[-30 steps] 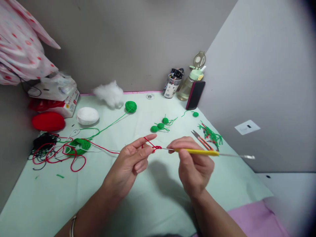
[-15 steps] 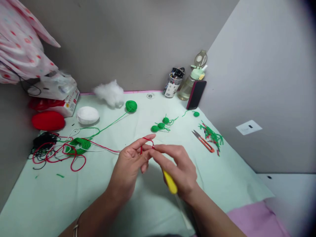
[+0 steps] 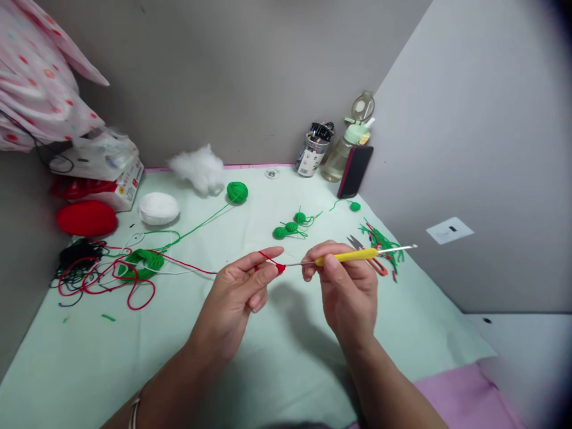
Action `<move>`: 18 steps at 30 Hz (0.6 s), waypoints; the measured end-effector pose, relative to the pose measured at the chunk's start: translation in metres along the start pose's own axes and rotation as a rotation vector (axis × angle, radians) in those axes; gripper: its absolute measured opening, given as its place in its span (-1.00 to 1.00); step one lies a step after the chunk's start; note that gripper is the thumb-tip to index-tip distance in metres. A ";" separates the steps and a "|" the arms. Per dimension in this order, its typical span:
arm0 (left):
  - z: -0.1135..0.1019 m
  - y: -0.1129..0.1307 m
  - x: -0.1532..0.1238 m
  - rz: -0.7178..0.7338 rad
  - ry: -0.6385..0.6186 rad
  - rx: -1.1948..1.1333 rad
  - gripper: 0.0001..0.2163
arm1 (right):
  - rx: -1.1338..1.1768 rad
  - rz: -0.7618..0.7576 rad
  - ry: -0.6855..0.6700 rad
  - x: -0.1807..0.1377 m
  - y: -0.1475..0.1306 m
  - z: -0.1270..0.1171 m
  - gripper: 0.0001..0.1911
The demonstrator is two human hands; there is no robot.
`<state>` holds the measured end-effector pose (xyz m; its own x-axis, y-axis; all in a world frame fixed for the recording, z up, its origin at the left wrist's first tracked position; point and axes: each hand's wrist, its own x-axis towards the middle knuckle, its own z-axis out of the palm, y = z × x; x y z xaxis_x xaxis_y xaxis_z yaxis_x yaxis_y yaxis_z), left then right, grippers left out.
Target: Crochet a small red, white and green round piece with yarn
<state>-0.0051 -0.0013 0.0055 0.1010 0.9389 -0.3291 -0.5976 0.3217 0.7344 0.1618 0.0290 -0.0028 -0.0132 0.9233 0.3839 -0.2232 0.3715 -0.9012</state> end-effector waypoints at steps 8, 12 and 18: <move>0.005 -0.013 -0.004 0.065 0.047 0.025 -0.58 | -0.582 -0.351 -0.192 -0.019 0.001 0.002 -0.75; 0.003 -0.009 -0.001 -0.094 -0.054 -0.090 -0.66 | -0.554 -0.423 -0.104 -0.017 0.002 0.000 -0.72; 0.004 -0.005 -0.002 0.092 0.078 0.043 -0.65 | -0.171 -0.088 -0.058 -0.002 -0.002 0.002 -0.81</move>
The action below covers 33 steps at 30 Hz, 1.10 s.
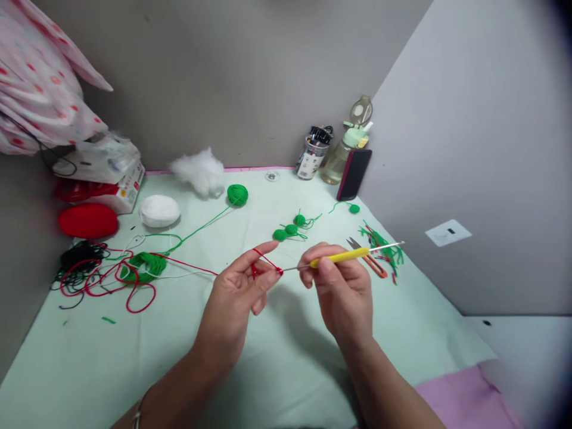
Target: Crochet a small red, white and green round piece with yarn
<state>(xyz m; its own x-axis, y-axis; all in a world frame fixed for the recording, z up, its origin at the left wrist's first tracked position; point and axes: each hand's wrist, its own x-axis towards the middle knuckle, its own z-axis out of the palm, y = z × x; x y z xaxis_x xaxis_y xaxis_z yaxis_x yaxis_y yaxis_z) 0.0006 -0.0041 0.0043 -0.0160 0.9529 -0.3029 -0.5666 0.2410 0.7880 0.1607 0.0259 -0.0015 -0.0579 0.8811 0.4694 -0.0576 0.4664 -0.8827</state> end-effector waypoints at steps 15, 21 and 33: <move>-0.005 0.004 0.001 -0.064 -0.087 0.045 -0.75 | 0.118 0.146 -0.045 0.000 0.003 0.000 -0.77; -0.005 0.000 0.003 0.092 0.030 0.184 -0.68 | -0.351 -0.353 -0.140 -0.012 -0.004 -0.001 -0.76; -0.003 0.011 0.001 -0.213 -0.203 -0.115 -0.63 | -0.269 -0.314 -0.128 -0.009 0.003 -0.002 -0.70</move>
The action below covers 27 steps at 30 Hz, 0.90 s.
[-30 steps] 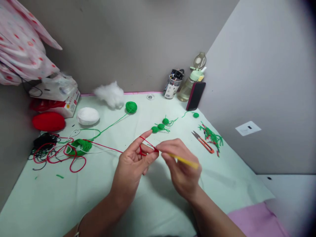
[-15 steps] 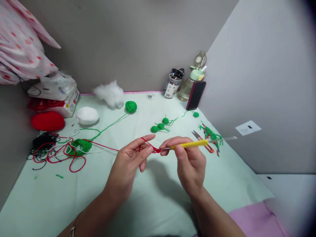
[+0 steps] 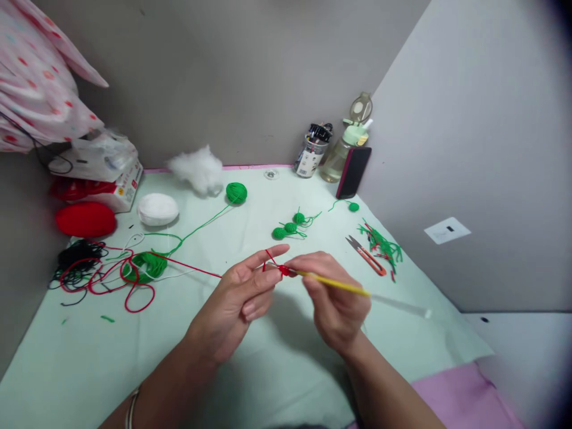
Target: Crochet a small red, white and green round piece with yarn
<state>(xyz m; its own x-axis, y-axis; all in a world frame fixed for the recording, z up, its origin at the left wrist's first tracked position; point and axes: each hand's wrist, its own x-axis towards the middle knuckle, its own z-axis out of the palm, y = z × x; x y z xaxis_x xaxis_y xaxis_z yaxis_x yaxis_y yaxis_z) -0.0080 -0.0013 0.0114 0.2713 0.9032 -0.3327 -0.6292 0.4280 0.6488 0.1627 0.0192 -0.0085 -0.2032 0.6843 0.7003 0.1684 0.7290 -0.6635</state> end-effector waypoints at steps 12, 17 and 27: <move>0.003 -0.011 0.000 0.167 0.073 0.206 -0.71 | 0.313 0.263 0.069 0.008 0.003 0.006 -0.85; 0.000 -0.009 -0.001 0.204 0.089 0.233 -0.73 | 0.159 0.163 0.021 0.008 -0.004 0.003 -0.81; 0.004 -0.012 0.000 0.112 0.094 0.075 -0.66 | -0.230 -0.114 -0.042 -0.011 -0.003 0.002 -0.50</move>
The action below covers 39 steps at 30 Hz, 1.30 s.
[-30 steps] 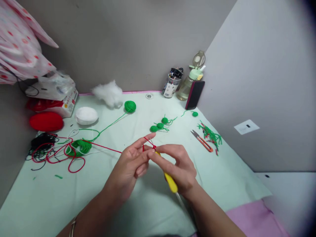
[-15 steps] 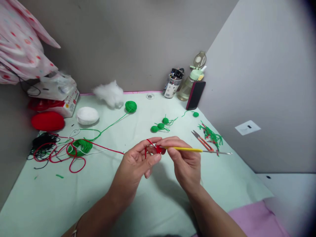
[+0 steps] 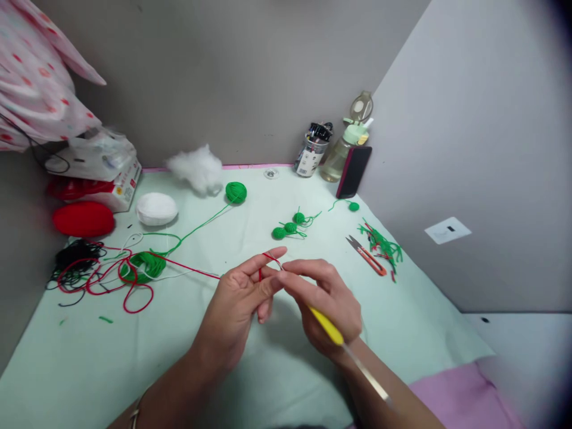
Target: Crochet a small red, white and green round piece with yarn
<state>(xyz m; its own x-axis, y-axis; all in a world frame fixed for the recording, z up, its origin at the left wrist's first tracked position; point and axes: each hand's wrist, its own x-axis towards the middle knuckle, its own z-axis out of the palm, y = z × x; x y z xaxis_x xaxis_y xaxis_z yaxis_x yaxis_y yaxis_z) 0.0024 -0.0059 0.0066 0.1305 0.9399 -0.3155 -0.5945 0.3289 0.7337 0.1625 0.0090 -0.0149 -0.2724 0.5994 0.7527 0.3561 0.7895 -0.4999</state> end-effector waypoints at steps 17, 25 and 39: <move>-0.009 0.006 0.003 0.091 0.061 0.057 -0.79 | 0.818 0.559 0.180 0.018 0.008 0.001 -0.85; -0.006 -0.002 0.003 0.106 0.068 0.158 -0.73 | 0.570 0.419 0.070 0.015 0.006 0.003 -0.81; -0.007 0.005 0.005 0.005 0.058 -0.096 -0.81 | 0.718 0.526 0.174 0.020 0.010 -0.001 -0.83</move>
<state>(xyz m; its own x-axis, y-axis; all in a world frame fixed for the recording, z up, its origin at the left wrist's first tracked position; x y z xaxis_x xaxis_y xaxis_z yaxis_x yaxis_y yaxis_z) -0.0055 -0.0001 0.0046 0.0829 0.9335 -0.3488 -0.6685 0.3117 0.6753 0.1620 0.0288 -0.0047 -0.0723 0.9234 0.3771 -0.2623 0.3471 -0.9004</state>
